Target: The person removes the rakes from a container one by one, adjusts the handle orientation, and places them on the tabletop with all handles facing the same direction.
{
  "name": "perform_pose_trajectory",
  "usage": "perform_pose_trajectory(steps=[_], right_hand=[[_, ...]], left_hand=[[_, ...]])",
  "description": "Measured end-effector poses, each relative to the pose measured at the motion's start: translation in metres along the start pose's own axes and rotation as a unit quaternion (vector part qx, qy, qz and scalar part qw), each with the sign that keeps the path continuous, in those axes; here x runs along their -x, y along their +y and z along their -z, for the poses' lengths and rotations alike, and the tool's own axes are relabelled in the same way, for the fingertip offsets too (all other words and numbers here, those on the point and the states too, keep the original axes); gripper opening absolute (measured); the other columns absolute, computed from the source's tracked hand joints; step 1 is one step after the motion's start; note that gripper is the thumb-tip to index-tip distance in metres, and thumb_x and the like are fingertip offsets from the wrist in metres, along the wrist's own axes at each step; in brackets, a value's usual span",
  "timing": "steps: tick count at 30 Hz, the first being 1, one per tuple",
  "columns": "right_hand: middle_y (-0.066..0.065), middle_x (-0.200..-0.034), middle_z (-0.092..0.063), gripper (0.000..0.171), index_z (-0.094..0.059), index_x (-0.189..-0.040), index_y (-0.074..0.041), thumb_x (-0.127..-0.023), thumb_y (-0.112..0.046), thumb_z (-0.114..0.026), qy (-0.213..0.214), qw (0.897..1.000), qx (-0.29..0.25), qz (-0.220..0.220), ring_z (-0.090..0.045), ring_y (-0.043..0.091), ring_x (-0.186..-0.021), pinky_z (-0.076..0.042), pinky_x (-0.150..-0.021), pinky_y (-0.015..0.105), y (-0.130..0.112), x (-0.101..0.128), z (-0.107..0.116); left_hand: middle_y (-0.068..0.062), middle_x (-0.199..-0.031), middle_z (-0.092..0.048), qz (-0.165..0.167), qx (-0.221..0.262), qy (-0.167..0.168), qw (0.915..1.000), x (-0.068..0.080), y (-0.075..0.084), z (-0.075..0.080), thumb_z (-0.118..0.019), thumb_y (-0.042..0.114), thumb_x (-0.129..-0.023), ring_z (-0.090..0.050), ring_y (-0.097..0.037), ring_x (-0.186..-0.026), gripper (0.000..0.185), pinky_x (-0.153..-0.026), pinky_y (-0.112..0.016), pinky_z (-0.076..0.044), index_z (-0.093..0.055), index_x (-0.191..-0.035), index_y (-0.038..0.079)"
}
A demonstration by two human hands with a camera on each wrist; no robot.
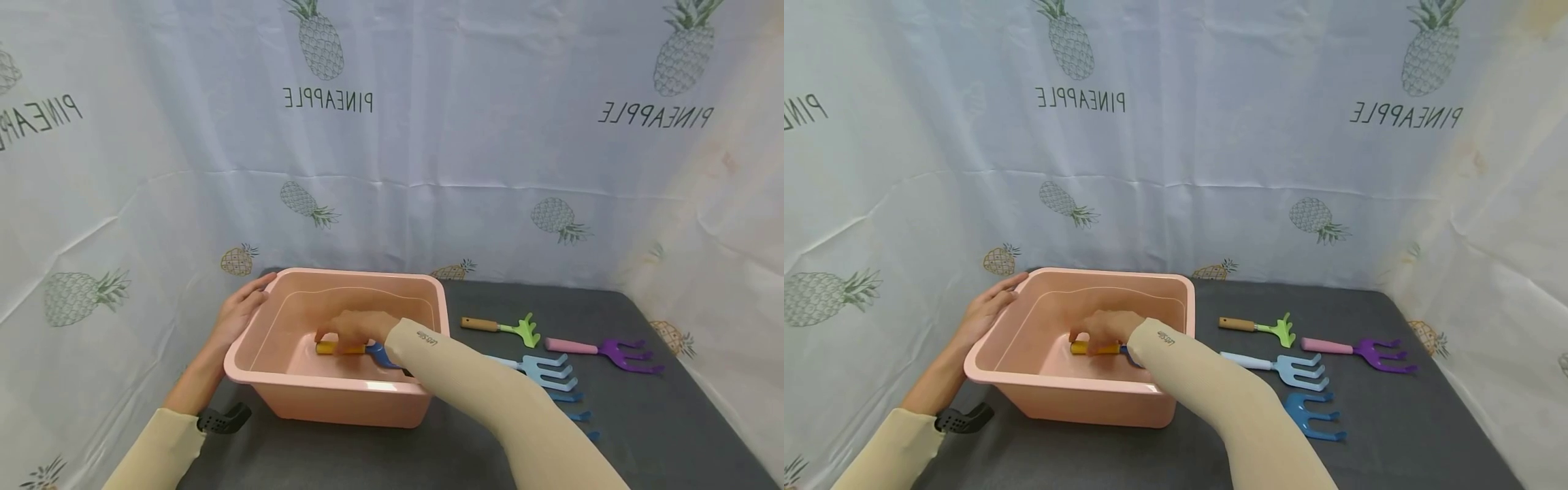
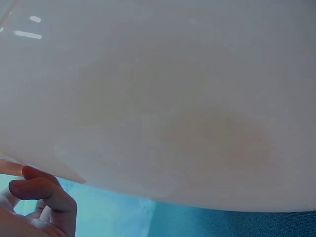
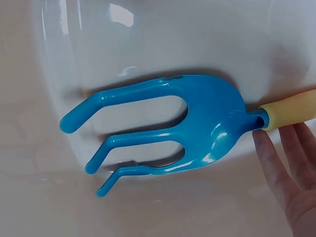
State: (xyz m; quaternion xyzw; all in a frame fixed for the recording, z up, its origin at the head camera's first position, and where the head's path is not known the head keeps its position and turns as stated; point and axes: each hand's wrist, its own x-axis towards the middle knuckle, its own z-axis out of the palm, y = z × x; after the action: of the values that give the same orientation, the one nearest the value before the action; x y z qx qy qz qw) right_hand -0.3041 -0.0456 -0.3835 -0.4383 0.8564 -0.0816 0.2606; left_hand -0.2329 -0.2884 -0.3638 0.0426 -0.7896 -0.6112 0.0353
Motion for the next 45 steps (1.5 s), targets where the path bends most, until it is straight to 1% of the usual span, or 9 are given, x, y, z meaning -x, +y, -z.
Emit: perform_pose_trajectory(steps=[6,10,16,20,22,26,32,39,45], right_hand=[[-0.009,-0.134,-0.052,0.056,-0.059,-0.146,-0.036,-0.095,-0.019,-0.074,-0.004,1.000,-0.011,0.002,-0.047,0.012,-0.113,-0.045,-0.093,0.024,-0.001,0.001,-0.001],[-0.008,-0.126,-0.052,0.060,-0.060,-0.144,-0.038,-0.092,-0.013,-0.076,-0.005,1.000,-0.007,-0.004,-0.047,0.011,-0.110,-0.045,-0.087,0.025,-0.002,0.003,0.000],[-0.003,-0.119,-0.053,0.060,-0.065,-0.135,-0.040,-0.088,-0.005,-0.077,0.011,0.999,0.036,0.007,-0.047,0.012,-0.103,-0.040,-0.081,0.027,-0.002,0.001,-0.002],[-0.005,-0.124,-0.053,0.063,-0.062,-0.141,-0.037,-0.089,-0.002,-0.072,0.015,0.997,0.074,0.034,-0.045,0.011,-0.107,-0.038,-0.086,0.026,-0.001,0.000,-0.005],[-0.006,-0.127,-0.053,0.066,-0.060,-0.144,-0.037,-0.091,0.000,-0.069,0.015,0.995,0.088,0.041,-0.044,0.011,-0.110,-0.037,-0.089,0.025,-0.002,0.001,-0.006],[-0.008,-0.122,-0.053,0.070,-0.059,-0.143,-0.045,-0.091,0.002,-0.066,0.020,0.993,0.113,0.039,-0.046,0.012,-0.107,-0.038,-0.088,0.024,0.005,-0.007,-0.012],[-0.006,-0.113,-0.054,0.063,-0.063,-0.137,-0.044,-0.092,-0.001,-0.069,0.035,0.995,0.089,0.023,-0.048,0.011,-0.097,-0.036,-0.079,0.023,-0.003,0.004,-0.011],[-0.007,-0.112,-0.052,0.059,-0.064,-0.129,-0.047,-0.090,-0.004,-0.073,0.047,0.994,0.097,0.019,-0.047,0.009,-0.099,-0.039,-0.084,0.026,-0.009,0.010,-0.007],[-0.007,-0.116,-0.052,0.061,-0.063,-0.133,-0.044,-0.089,-0.002,-0.072,0.043,0.992,0.116,0.033,-0.047,0.010,-0.103,-0.040,-0.088,0.026,-0.007,0.005,-0.007]], left_hand=[[0.021,-0.120,-0.061,-0.003,0.000,0.000,1.0000,0.000,0.000,0.000,-0.055,0.032,-0.106,-0.062,0.009,-0.096,0.056,-0.082,-0.012,-0.055,-0.045,-0.158,0.015],[0.022,-0.119,-0.060,-0.006,0.000,-0.004,1.0000,0.000,-0.001,0.000,-0.054,0.033,-0.106,-0.062,0.008,-0.097,0.056,-0.082,-0.013,-0.055,-0.044,-0.158,0.014],[0.005,-0.135,-0.061,-0.002,-0.011,0.008,0.9999,-0.001,0.000,-0.002,-0.054,0.030,-0.106,-0.061,0.009,-0.097,0.054,-0.081,-0.012,-0.054,-0.047,-0.157,0.014],[-0.003,-0.141,-0.058,0.001,-0.013,0.009,0.9999,-0.002,0.000,-0.002,-0.053,0.030,-0.106,-0.060,0.009,-0.096,0.054,-0.081,-0.012,-0.054,-0.047,-0.157,0.015],[-0.001,-0.139,-0.058,0.000,-0.014,0.003,0.9999,-0.002,0.000,-0.002,-0.052,0.030,-0.106,-0.060,0.009,-0.097,0.055,-0.082,-0.011,-0.054,-0.044,-0.158,0.014],[0.015,-0.125,-0.062,0.001,-0.001,0.002,1.0000,-0.001,0.000,-0.001,-0.053,0.030,-0.106,-0.060,0.010,-0.097,0.055,-0.082,-0.011,-0.054,-0.044,-0.158,0.014],[0.028,-0.106,-0.062,0.000,0.001,0.002,1.0000,0.001,0.001,-0.002,-0.054,0.030,-0.106,-0.061,0.008,-0.095,0.055,-0.081,-0.012,-0.054,-0.045,-0.158,0.015],[0.028,-0.105,-0.063,-0.002,-0.002,0.003,1.0000,0.002,0.001,-0.001,-0.054,0.030,-0.105,-0.061,0.006,-0.094,0.054,-0.080,-0.013,-0.054,-0.046,-0.157,0.015],[0.027,-0.107,-0.061,-0.006,-0.006,0.006,0.9999,0.000,0.000,-0.001,-0.054,0.030,-0.105,-0.061,0.007,-0.093,0.054,-0.080,-0.012,-0.054,-0.047,-0.156,0.015]])
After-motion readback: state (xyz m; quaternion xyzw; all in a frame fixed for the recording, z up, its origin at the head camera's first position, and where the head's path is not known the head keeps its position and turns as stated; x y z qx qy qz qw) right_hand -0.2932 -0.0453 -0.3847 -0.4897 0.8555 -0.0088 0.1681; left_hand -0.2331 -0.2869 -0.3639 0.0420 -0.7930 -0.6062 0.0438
